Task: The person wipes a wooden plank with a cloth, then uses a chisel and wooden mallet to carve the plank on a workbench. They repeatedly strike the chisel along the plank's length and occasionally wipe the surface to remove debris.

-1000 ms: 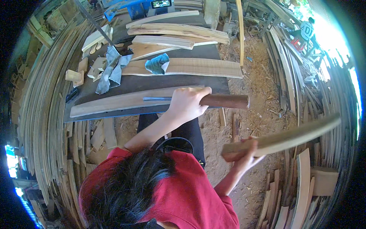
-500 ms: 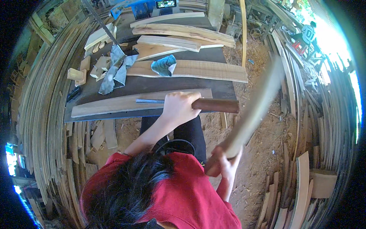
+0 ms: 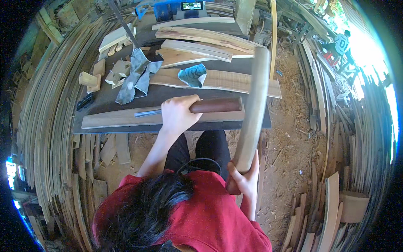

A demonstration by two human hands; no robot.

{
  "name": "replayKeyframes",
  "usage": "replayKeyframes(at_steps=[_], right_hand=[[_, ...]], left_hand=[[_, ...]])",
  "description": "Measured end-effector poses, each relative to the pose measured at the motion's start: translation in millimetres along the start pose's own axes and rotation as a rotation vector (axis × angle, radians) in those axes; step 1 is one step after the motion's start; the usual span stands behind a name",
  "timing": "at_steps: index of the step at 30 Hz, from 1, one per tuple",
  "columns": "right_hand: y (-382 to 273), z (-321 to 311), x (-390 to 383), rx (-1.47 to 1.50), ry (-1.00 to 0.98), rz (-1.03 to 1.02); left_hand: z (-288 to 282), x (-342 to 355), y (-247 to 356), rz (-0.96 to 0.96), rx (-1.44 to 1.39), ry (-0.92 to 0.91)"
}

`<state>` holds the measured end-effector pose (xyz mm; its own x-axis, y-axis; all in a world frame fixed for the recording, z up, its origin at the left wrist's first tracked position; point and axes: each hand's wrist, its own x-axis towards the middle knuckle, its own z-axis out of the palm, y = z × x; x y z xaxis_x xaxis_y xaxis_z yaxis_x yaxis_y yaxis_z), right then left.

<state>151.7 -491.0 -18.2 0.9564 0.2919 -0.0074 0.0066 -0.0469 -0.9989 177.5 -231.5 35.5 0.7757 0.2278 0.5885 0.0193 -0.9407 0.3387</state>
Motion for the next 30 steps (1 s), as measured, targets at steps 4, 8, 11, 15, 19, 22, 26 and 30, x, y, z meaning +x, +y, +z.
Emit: replayKeyframes(at_steps=[4, 8, 11, 15, 19, 22, 26, 30], right_hand=[[-16, 13, 5, 0.273, 0.249, -0.009], [-18, 36, -3, 0.258, 0.179, 0.071], [-15, 37, -2, 0.077, -0.096, 0.058], [-23, 34, 7, 0.126, 0.116, -0.062], [-22, 52, 10, 0.176, 0.176, -0.03], [-16, 67, 11, -0.178, -0.209, -0.132], [-31, 74, 16, -0.224, -0.163, -0.217], [-32, 74, 24, 0.109, 0.142, -0.075]], left_hand=[[-11, -8, -18, 0.034, -0.061, 0.059], [-20, -10, -21, 0.06, -0.066, 0.087], [-26, -10, -36, 0.038, -0.05, 0.151], [-42, -17, -64, 0.014, 0.001, 0.198], [-51, -19, -74, -0.012, 0.003, 0.206], [-54, -21, -80, -0.051, 0.0, 0.214], [-66, -27, -106, -0.09, 0.113, 0.23], [-73, -35, -122, -0.081, 0.13, 0.25]])
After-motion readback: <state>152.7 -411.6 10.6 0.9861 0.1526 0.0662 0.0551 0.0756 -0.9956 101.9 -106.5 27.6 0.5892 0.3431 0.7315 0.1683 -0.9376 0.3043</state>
